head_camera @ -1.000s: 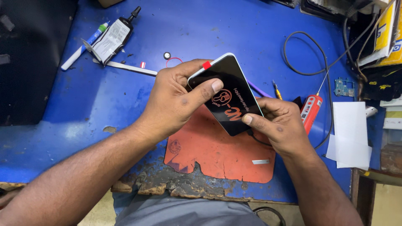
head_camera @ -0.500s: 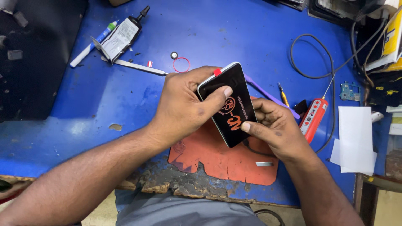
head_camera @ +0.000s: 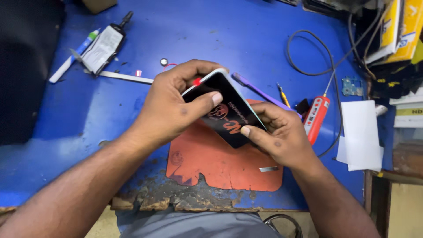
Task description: The person works on a smartphone at a repair bench. They pry open the phone's back cover, disconnect an internal flex cable, wipe the inside with a tissue, press the cover back on, then use a screwdriver to work on the exposed screen assembly.
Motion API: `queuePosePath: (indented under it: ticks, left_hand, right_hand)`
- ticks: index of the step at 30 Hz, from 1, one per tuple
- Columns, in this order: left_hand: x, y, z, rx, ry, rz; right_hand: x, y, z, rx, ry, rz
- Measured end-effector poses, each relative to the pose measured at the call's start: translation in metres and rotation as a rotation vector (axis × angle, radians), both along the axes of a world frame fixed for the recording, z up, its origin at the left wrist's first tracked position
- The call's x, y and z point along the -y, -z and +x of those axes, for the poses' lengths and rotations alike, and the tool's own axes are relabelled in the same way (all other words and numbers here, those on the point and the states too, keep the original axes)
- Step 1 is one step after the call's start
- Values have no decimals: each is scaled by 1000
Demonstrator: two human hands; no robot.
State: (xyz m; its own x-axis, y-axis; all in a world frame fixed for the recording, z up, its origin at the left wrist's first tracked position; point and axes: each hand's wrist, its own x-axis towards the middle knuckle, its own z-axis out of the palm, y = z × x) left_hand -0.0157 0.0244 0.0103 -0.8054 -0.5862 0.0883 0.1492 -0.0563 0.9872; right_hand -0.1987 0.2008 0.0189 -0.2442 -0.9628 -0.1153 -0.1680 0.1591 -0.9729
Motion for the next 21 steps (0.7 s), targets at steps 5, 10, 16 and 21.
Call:
queuePosePath:
  ticks: [5, 10, 16, 21]
  left_hand:
    - [1, 3, 1, -20, 69, -147]
    - [1, 12, -2, -89, 86, -84]
    - [-1, 13, -2, -84, 58, -74]
    - [3, 5, 1, -86, 95, -235]
  right_hand:
    - [-7, -20, 6, -629, 40, -129]
    - [-5, -27, 10, -936, 67, -255]
    - [-5, -28, 11, -951, 51, -317]
    - [-4, -30, 12, -949, 34, -329]
